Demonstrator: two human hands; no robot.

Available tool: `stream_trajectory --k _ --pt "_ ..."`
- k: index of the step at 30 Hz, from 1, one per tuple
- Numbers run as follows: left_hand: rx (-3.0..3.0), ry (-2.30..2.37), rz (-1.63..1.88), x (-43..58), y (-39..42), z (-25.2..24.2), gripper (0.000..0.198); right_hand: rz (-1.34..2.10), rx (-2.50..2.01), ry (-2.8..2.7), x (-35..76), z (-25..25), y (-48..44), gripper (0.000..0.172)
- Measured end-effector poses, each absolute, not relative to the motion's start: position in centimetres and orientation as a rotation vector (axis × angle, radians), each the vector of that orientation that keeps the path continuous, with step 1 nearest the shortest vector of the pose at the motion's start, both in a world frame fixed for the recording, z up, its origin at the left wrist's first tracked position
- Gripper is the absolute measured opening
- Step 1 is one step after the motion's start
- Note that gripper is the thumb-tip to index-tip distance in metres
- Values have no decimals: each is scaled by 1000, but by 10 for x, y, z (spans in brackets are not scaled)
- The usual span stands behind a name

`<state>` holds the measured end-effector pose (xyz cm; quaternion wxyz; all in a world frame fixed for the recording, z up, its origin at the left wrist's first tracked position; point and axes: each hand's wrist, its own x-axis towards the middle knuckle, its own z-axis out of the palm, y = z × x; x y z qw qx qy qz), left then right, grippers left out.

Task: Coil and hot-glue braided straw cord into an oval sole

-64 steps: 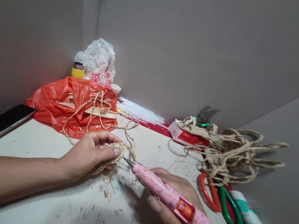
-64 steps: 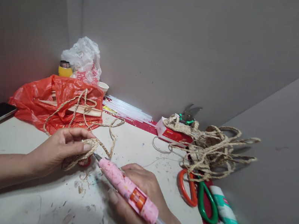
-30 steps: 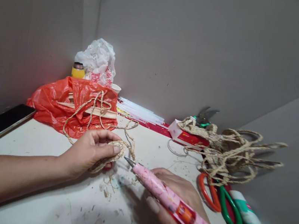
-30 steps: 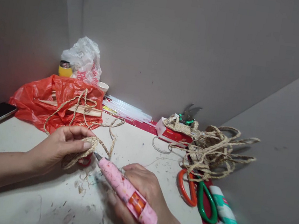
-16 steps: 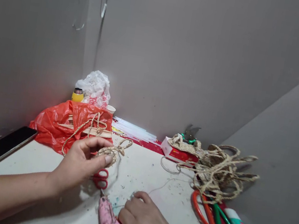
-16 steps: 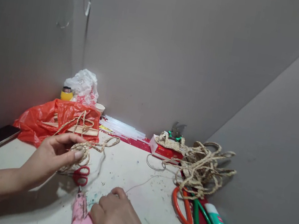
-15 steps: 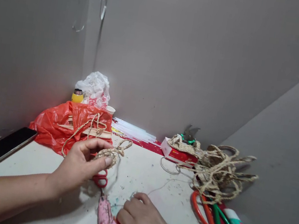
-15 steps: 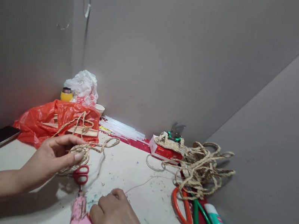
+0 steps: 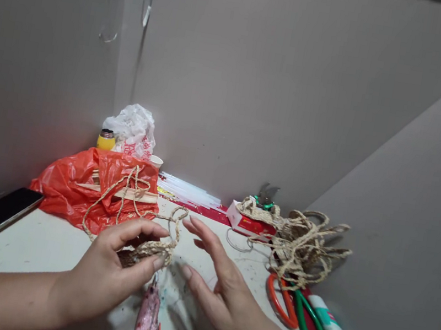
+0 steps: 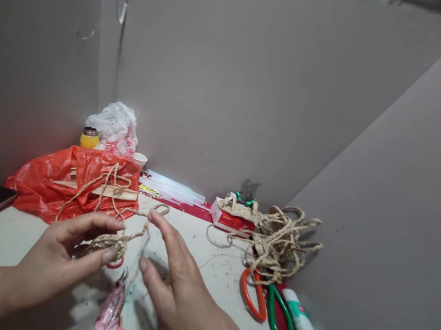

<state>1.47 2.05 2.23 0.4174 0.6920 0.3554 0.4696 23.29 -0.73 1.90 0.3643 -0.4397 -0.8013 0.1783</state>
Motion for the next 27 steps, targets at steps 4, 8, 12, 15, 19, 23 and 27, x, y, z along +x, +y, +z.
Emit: stream_trajectory --k 4,8,12,15,19,23,27 --pt "1773 841 1246 16 17 26 26 497 -963 -2091 228 13 4 68" --pt "1758 863 1292 16 15 28 27 275 -787 -1974 222 9 5 60" --pt "1772 875 1324 15 17 25 22 222 -693 -1971 215 18 3 47" --pt "1834 803 1359 14 20 21 17 188 -697 -1988 213 26 0 44" --pt "1833 746 1372 14 22 20 17 133 -715 -2022 213 32 -2 43" --pt "1795 727 1426 13 23 22 19 74 -713 -2053 208 36 -2 42" --pt "1744 813 1446 12 25 24 17 70 -714 -2020 201 37 0 39"
